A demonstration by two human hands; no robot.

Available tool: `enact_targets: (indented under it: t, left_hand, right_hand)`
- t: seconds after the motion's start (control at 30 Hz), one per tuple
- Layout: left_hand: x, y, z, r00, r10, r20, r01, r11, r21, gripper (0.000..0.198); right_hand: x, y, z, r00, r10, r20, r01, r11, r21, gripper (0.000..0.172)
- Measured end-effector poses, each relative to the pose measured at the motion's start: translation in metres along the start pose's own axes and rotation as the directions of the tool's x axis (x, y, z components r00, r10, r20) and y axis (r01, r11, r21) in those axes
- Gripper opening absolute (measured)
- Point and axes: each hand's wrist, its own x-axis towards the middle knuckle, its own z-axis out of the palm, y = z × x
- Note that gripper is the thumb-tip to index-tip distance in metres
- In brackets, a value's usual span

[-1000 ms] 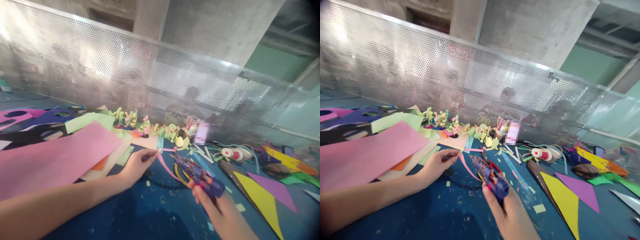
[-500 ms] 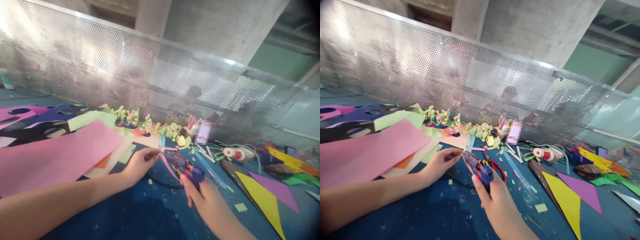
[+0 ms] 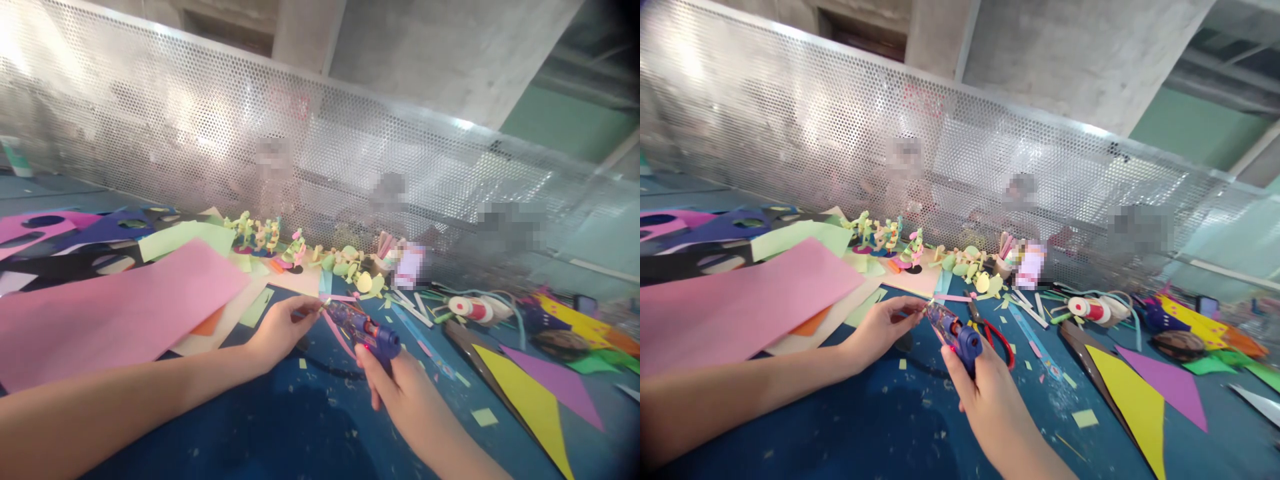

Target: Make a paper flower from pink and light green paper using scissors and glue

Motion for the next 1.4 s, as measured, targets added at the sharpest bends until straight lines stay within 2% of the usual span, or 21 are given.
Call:
enact_targets:
  t: [0.27,0.5,0.73,0.93,1.07,1.23,1.3,1.37,1.4]
  left_hand:
    - [0.0,0.001,0.0,0.999,-0.025,0.027,0.025,1.0,-0.014,0.023]
    - [0.0,-0.002,0.0,1.0,-0.011,0.002,0.011,1.0,-0.013,0.022]
    - [0.0,-0.001,0.0,1.0,-0.017,0.012,0.017,1.0,-0.007,0.022]
    - [0.0,-0.001,0.0,1.0,-0.005,-0.008,0.005,1.0,0.003,0.022]
    - [0.0,-0.001,0.0,1.0,-0.007,0.013,0.007,1.0,-0.006,0.021]
    - [0.0,-0.003,0.0,1.0,-0.019,0.003,0.019,0.999,-0.026,0.023]
    - [0.0,-0.004,0.0,1.0,-0.011,0.005,0.011,0.999,-0.036,0.023]
    - [0.0,-0.005,0.0,1.0,0.007,0.004,-0.006,0.999,-0.036,0.019]
    - [0.001,-0.006,0.0,1.0,0.014,0.002,-0.014,0.999,-0.034,0.017]
  right_hand:
    - [0.001,-0.001,-0.001,0.999,0.001,-0.035,-0.001,1.0,-0.02,0.045]
    - [0.0,-0.003,0.003,1.0,0.007,0.021,-0.007,1.0,-0.009,0.047]
    - [0.002,-0.004,-0.002,0.999,0.024,-0.034,-0.025,1.0,-0.019,0.048]
    - [0.0,-0.008,0.001,0.999,0.046,0.017,-0.046,0.999,-0.016,0.047]
    - [-0.002,-0.004,0.001,0.999,0.036,-0.019,-0.037,0.999,-0.02,0.047]
    - [-0.007,0.016,-0.018,0.987,0.038,-0.155,-0.039,0.999,-0.003,0.045]
    - [-0.01,0.033,-0.033,0.98,0.031,-0.199,-0.057,0.99,-0.13,0.045]
    - [-0.012,0.059,-0.05,0.96,0.011,-0.28,-0.111,0.933,-0.343,0.041]
    - [-0.013,0.074,-0.057,0.948,-0.041,-0.315,-0.109,0.89,-0.443,0.041]
